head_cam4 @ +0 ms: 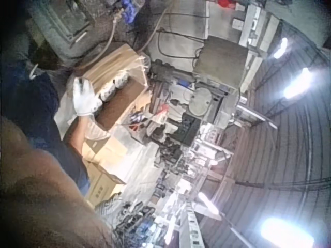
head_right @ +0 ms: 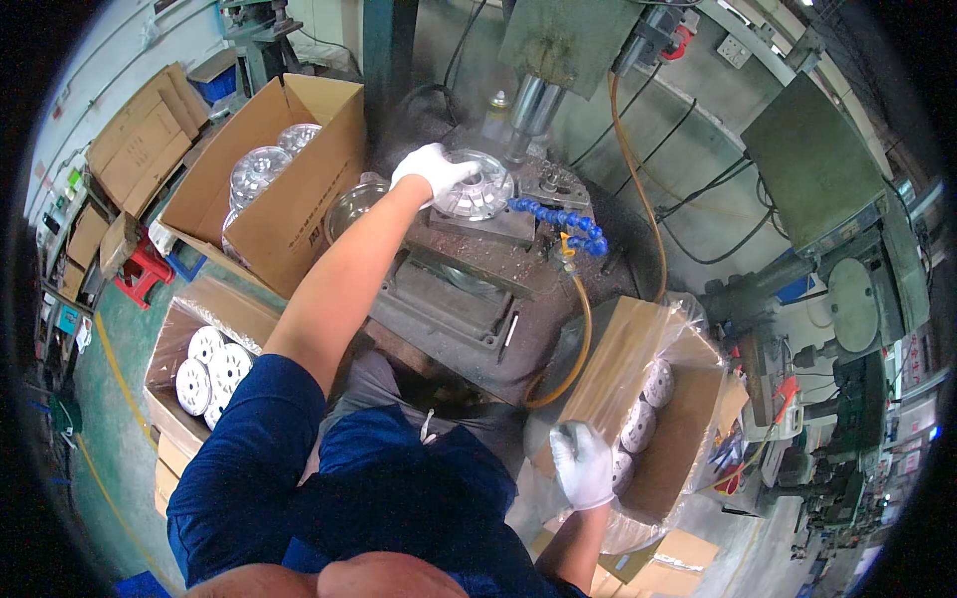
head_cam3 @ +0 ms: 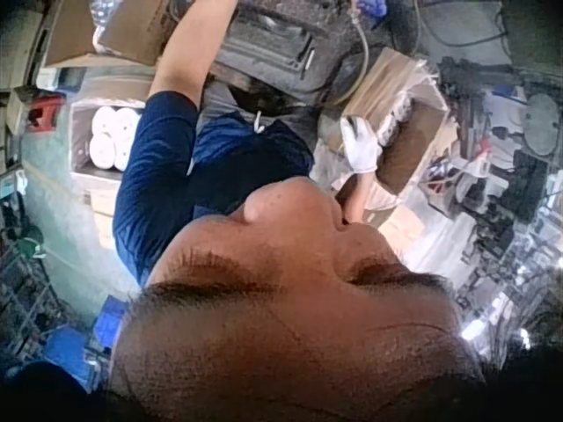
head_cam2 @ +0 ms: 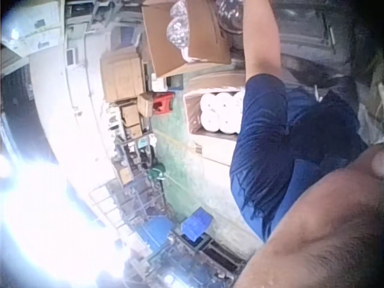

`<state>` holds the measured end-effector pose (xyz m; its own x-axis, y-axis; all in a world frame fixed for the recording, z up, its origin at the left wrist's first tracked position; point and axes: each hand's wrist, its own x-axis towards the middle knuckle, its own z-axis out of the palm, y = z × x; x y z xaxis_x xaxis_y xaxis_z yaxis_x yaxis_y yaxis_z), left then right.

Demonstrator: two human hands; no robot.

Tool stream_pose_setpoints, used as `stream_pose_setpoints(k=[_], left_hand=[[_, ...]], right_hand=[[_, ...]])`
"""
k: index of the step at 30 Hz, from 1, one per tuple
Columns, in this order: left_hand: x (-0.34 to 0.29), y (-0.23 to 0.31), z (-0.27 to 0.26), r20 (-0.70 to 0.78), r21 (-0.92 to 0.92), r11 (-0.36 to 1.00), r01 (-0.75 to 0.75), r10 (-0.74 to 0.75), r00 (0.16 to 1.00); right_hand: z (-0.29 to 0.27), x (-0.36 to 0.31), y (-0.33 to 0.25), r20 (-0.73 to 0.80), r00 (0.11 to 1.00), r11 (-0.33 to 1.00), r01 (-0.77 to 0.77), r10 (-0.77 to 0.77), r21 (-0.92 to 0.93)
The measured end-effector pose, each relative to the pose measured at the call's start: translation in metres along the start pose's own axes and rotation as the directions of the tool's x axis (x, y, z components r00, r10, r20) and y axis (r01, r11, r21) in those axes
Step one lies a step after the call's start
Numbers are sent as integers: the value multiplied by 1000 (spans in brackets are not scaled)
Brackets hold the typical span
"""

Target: Placing metal parts into a machine for processing and then sorting them into boxes.

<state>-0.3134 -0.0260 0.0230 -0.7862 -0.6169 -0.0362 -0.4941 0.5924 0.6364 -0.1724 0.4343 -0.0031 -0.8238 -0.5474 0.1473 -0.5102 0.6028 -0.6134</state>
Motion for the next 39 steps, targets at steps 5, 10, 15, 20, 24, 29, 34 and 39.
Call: stream_pose_setpoints(k=[5,10,15,20,24,29,34,39], left_hand=[[2,-1,1,9,9,1000,2,-2,1000],[3,-1,2,3,14,1000,-1,1,1000],[4,-2,3,9,27,1000,0,0,1000],[4,-3,3,17,16,1000,-3,3,1000],[5,-3,5,-15,20,1000,-13,14,1000],[9,-4,5,-1,26,1000,-12,12,1000],[10,-5,5,4,37,999,-29,29,1000],[1,-2,7,-110,-53,998,-25,19,994]], right_hand=[[-1,-5,2,3,1000,1000,-11,11,-5],[-2,-8,2,-1,1000,1000,-19,19,-15],[-6,-8,1,8,999,999,-34,34,-19],[-10,-11,1,-3,998,998,-59,59,-25],[-13,-17,1,-37,999,998,-23,21,-60],[-17,-25,2,-40,997,996,-62,60,-61],[-20,-31,3,-65,996,994,-73,68,-75],[-21,-38,3,-73,991,990,-115,109,-86]])
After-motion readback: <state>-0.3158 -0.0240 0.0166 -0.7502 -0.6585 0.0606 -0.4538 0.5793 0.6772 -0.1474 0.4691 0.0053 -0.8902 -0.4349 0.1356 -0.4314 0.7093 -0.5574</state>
